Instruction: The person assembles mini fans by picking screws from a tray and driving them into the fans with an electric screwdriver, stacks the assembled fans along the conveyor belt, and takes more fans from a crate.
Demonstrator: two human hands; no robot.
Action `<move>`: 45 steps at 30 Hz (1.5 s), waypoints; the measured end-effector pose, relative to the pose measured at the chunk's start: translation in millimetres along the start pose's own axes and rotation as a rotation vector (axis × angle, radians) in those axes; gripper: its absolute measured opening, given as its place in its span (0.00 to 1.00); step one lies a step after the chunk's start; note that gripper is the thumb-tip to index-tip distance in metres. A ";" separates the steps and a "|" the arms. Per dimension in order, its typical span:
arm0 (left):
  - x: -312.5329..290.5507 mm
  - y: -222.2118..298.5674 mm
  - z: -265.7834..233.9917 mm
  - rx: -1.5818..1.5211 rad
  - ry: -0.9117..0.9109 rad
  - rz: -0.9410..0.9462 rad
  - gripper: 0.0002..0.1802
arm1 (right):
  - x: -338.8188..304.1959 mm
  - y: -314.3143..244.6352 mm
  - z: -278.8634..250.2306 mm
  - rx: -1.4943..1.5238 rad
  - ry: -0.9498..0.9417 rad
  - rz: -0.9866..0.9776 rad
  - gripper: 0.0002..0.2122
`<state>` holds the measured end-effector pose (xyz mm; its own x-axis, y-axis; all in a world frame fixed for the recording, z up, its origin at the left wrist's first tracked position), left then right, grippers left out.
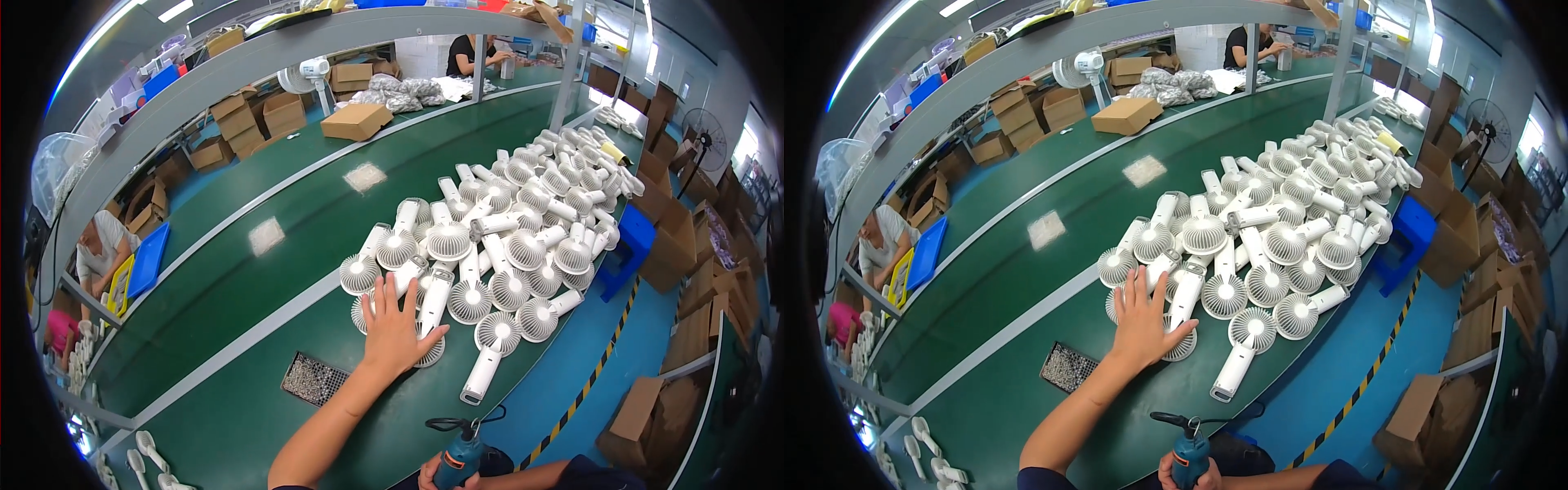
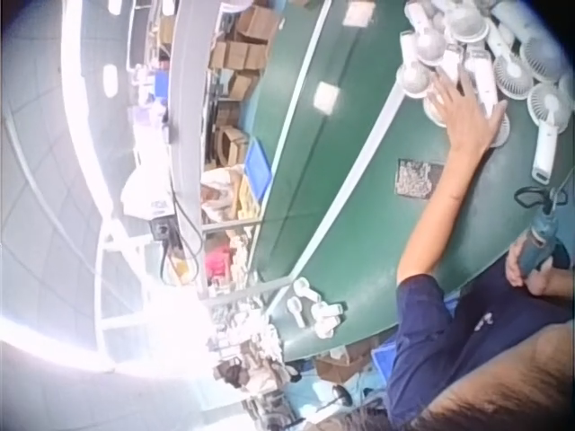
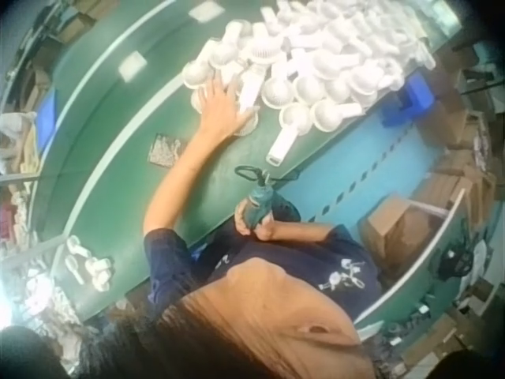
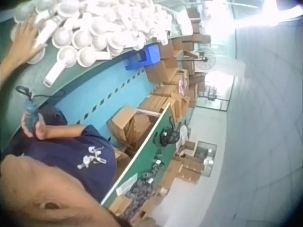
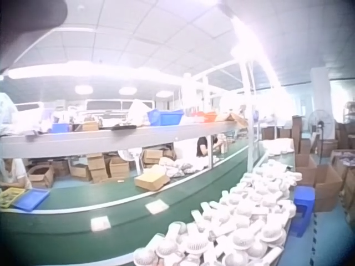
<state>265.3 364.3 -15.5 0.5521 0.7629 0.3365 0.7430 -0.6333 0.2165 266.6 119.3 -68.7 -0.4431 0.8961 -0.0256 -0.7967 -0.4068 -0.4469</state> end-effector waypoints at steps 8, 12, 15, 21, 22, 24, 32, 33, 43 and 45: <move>-41.2 -49.5 -20.9 0.027 -0.026 -0.115 0.52 | 14.4 7.0 -0.2 -0.068 0.033 0.073 0.35; -69.1 -47.9 -52.4 -0.092 0.159 -0.079 0.48 | 24.7 13.4 11.3 -0.053 -0.159 0.063 0.33; -104.4 -80.1 -73.5 -0.115 0.294 -0.127 0.41 | 40.7 6.7 14.5 -0.133 -0.171 0.045 0.32; -308.0 -210.9 -199.2 0.414 0.566 -0.589 0.28 | 56.5 37.2 6.3 -0.141 -0.252 0.152 0.32; -349.9 -231.1 -216.5 0.507 0.609 -0.677 0.27 | 56.2 37.4 1.2 -0.154 -0.243 0.166 0.32; -434.1 -271.2 -242.0 0.682 0.497 -1.105 0.30 | 56.5 32.5 -3.6 -0.188 -0.222 0.174 0.33; -570.2 -368.8 -219.3 0.538 -0.184 -1.489 0.29 | 64.7 41.2 -11.0 -0.214 -0.159 0.261 0.32; -581.1 -362.4 -215.9 0.701 -0.074 -1.405 0.26 | 63.6 44.6 -9.8 -0.209 -0.165 0.291 0.32; -581.6 -320.9 -236.9 0.802 -0.018 -1.403 0.28 | 69.2 45.6 -11.5 -0.300 -0.082 0.302 0.33; -556.9 -295.4 -224.0 0.778 0.002 -1.352 0.29 | 66.9 44.2 -13.9 -0.326 -0.051 0.294 0.33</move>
<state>-346.4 97.3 -61.5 -0.6637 0.6886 0.2921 0.6754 0.7195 -0.1616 207.4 163.7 -102.7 -0.6575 0.7377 -0.1534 -0.4666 -0.5585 -0.6859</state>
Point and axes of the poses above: each hand's wrist, its own x-axis towards the middle knuckle, its own z-axis out of the palm, y = z × x, the point moved 10 cm from there along x, towards the middle knuckle, and after that the axes turned 8 degrees about z, right-handed, at the moved point
